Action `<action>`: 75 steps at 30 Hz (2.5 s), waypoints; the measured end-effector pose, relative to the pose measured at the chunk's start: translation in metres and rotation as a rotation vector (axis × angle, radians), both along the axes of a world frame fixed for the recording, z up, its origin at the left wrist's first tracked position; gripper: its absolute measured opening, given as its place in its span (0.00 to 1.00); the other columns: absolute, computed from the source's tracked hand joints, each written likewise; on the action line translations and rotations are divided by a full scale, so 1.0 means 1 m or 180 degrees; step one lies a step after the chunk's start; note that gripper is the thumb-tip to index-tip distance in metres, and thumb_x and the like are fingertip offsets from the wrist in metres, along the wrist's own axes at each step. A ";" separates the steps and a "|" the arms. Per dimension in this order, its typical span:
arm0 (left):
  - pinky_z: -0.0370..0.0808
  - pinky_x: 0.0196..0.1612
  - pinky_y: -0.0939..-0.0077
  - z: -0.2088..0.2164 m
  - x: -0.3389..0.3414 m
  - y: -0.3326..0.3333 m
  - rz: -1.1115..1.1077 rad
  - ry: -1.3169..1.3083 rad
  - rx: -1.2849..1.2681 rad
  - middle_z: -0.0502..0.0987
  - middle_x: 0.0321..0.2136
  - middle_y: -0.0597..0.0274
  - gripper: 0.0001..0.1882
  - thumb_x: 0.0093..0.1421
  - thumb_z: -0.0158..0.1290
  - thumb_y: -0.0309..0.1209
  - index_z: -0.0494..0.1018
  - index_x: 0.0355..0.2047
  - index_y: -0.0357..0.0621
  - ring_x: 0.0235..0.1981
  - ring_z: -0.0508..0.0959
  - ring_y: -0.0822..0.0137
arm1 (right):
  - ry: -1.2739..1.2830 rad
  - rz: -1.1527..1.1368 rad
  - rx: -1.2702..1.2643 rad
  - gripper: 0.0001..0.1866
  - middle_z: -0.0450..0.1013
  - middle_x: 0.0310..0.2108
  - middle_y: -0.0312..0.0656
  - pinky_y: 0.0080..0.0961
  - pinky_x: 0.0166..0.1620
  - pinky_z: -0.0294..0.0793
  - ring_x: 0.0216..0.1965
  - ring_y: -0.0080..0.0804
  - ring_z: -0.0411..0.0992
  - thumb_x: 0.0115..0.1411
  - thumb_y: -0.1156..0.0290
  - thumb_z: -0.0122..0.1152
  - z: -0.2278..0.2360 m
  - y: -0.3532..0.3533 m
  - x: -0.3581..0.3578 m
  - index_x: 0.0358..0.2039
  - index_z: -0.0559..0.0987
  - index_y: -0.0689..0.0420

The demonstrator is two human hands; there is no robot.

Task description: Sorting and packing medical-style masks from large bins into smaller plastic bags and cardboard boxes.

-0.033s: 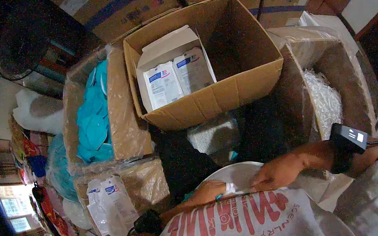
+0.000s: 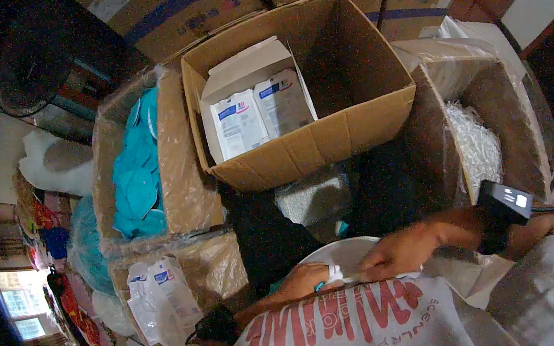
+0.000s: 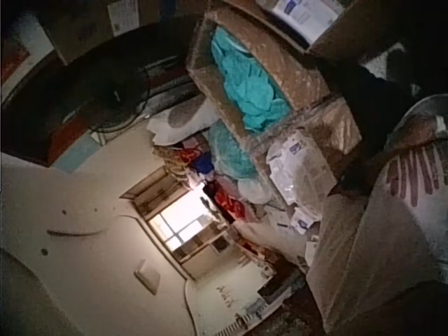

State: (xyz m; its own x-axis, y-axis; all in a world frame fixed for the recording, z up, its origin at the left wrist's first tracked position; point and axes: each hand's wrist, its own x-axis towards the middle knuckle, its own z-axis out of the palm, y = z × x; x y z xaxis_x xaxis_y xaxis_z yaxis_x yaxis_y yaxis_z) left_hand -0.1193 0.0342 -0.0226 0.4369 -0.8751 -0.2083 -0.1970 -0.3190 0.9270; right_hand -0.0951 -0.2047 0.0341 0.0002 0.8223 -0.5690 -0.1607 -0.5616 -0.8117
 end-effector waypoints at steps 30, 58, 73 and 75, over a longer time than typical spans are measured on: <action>0.70 0.34 0.64 0.003 0.004 0.004 0.0914 -0.1212 0.0375 0.74 0.25 0.54 0.12 0.51 0.51 0.38 0.71 0.25 0.41 0.29 0.74 0.55 | 0.0630 -0.0824 -0.0500 0.15 0.66 0.23 0.32 0.19 0.25 0.65 0.23 0.20 0.63 0.59 0.58 0.47 -0.029 0.040 0.030 0.31 0.72 0.59; 0.68 0.41 0.62 -0.002 0.006 0.011 0.0614 -0.0199 0.0238 0.73 0.30 0.48 0.16 0.55 0.47 0.41 0.71 0.29 0.38 0.36 0.73 0.50 | 0.0647 -0.2595 -0.1830 0.06 0.67 0.19 0.34 0.18 0.24 0.63 0.22 0.20 0.64 0.58 0.67 0.49 0.038 -0.125 -0.063 0.30 0.71 0.55; 0.66 0.39 0.75 0.003 0.081 0.045 0.1867 0.0131 0.0273 0.74 0.29 0.52 0.19 0.61 0.39 0.39 0.72 0.37 0.35 0.31 0.72 0.66 | 0.1343 -0.4721 -0.0649 0.26 0.60 0.51 0.38 0.34 0.50 0.62 0.50 0.32 0.60 0.56 0.60 0.54 -0.183 0.032 0.044 0.52 0.62 0.56; 0.66 0.39 0.75 0.003 0.083 0.045 0.1976 0.0235 0.0208 0.74 0.29 0.52 0.21 0.62 0.37 0.41 0.71 0.37 0.34 0.30 0.71 0.67 | 0.1412 -0.4525 -0.0631 0.32 0.54 0.56 0.37 0.36 0.52 0.60 0.53 0.32 0.57 0.55 0.56 0.54 -0.173 0.032 0.048 0.57 0.56 0.53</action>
State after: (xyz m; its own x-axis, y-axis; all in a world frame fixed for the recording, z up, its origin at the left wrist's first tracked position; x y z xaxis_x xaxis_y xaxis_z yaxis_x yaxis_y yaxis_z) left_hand -0.0359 0.0791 -0.0198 0.8419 -0.4473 -0.3018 0.1070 -0.4098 0.9059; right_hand -0.0467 -0.1722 -0.1393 0.5126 0.1962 -0.8359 -0.8570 0.1779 -0.4837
